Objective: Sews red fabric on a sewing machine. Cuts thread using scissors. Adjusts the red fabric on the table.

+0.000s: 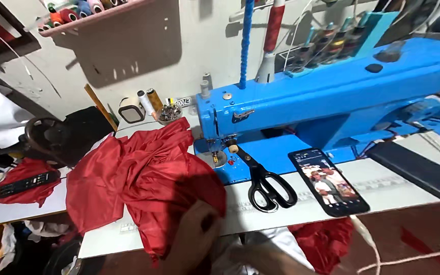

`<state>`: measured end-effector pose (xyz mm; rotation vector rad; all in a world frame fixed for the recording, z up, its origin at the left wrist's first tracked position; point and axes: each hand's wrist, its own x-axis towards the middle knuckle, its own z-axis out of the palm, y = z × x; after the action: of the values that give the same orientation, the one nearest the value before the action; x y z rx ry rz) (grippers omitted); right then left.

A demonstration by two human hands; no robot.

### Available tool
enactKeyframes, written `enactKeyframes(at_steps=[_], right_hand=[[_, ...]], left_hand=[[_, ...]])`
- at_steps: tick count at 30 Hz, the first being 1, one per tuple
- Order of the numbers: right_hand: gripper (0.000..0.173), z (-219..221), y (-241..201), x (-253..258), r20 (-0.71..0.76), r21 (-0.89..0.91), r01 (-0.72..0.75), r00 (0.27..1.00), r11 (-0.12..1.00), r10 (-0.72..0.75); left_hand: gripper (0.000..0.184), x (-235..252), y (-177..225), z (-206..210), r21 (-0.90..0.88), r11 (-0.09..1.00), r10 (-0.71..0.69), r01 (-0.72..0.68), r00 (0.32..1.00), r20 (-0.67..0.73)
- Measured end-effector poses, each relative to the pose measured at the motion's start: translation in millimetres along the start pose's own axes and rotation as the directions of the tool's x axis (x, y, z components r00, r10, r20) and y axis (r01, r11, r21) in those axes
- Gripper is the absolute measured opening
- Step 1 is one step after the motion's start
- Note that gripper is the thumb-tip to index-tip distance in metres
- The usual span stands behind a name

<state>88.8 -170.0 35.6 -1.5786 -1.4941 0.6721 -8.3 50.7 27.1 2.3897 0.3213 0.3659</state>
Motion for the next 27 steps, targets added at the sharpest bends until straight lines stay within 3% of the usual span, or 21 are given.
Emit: enactKeyframes(at_steps=[2, 4, 6, 8, 10, 12, 14, 16, 18, 21, 24, 26, 27], right_hand=[[0.053, -3.2, 17.1, 12.5, -0.227, -0.153, -0.062, 0.974, 0.986, 0.026], [0.071, 1.7, 38.1, 27.8, -0.291, -0.287, -0.018, 0.954, 0.958, -0.069], [0.05, 9.0, 50.3, 33.4, -0.27, -0.3, 0.049, 0.953, 0.953, -0.134], [0.03, 11.5, 51.9, 32.1, -0.258, -0.262, 0.055, 0.958, 0.963, -0.125], [0.027, 3.7, 43.5, 23.7, -0.278, -0.186, -0.003, 0.959, 0.983, -0.05], [0.023, -11.0, 33.4, 14.0, -0.306, -0.132, -0.041, 0.952, 0.99, -0.001], [0.02, -26.6, 21.9, 5.5, -0.278, -0.1, -0.02, 0.96, 0.995, -0.008], [0.02, -36.4, 11.5, -0.5, -0.168, -0.101, 0.023, 0.985, 0.995, -0.04], [0.027, -38.7, 4.4, -2.0, 0.007, -0.105, 0.014, 1.0, 0.994, -0.013], [0.029, -26.2, 12.7, -1.9, 0.221, -0.116, -0.012, 0.974, 0.993, 0.037], [0.023, -15.7, 13.5, -1.7, 0.369, -0.106, -0.074, 0.923, 0.992, 0.108], [0.031, -15.5, -1.1, 4.9, 0.499, -0.126, -0.183, 0.838, 0.975, 0.222], [0.031, -2.9, 7.5, -0.5, 0.439, -0.148, -0.11, 0.883, 0.983, 0.165]], left_hand=[[0.016, -17.7, 11.2, -0.1, -0.307, 0.934, 0.23, -0.18, 0.964, 0.135], [0.019, -25.8, 20.9, 0.6, -0.474, 0.856, 0.356, -0.209, 0.902, 0.245], [0.02, -29.0, 24.1, -1.2, -0.498, 0.841, 0.391, -0.212, 0.874, 0.289], [0.02, -31.0, 23.9, -15.4, -0.322, 0.927, 0.268, -0.194, 0.942, 0.203], [0.023, -27.9, 13.1, -37.1, 0.037, 0.999, 0.042, -0.039, 0.996, -0.081], [0.031, -21.6, -7.2, -61.7, 0.277, 0.915, -0.184, 0.294, 0.914, -0.362], [0.041, -18.3, -28.0, -79.8, 0.243, 0.771, -0.426, 0.588, 0.761, -0.489], [0.049, -17.1, -46.8, -85.6, 0.171, 0.659, -0.614, 0.733, 0.655, -0.441], [0.047, -13.7, -58.1, -79.8, 0.145, 0.632, -0.664, 0.761, 0.629, -0.404], [0.033, -12.6, -64.0, -75.4, 0.136, 0.674, -0.61, 0.726, 0.651, -0.452], [0.038, -11.4, -75.3, -90.5, 0.125, 0.789, -0.405, 0.601, 0.663, -0.63], [0.044, 0.9, -100.0, -112.5, 0.112, 0.874, -0.237, 0.472, 0.617, -0.75], [0.046, 7.5, -121.9, -126.7, 0.115, 0.905, -0.162, 0.41, 0.582, -0.797]])
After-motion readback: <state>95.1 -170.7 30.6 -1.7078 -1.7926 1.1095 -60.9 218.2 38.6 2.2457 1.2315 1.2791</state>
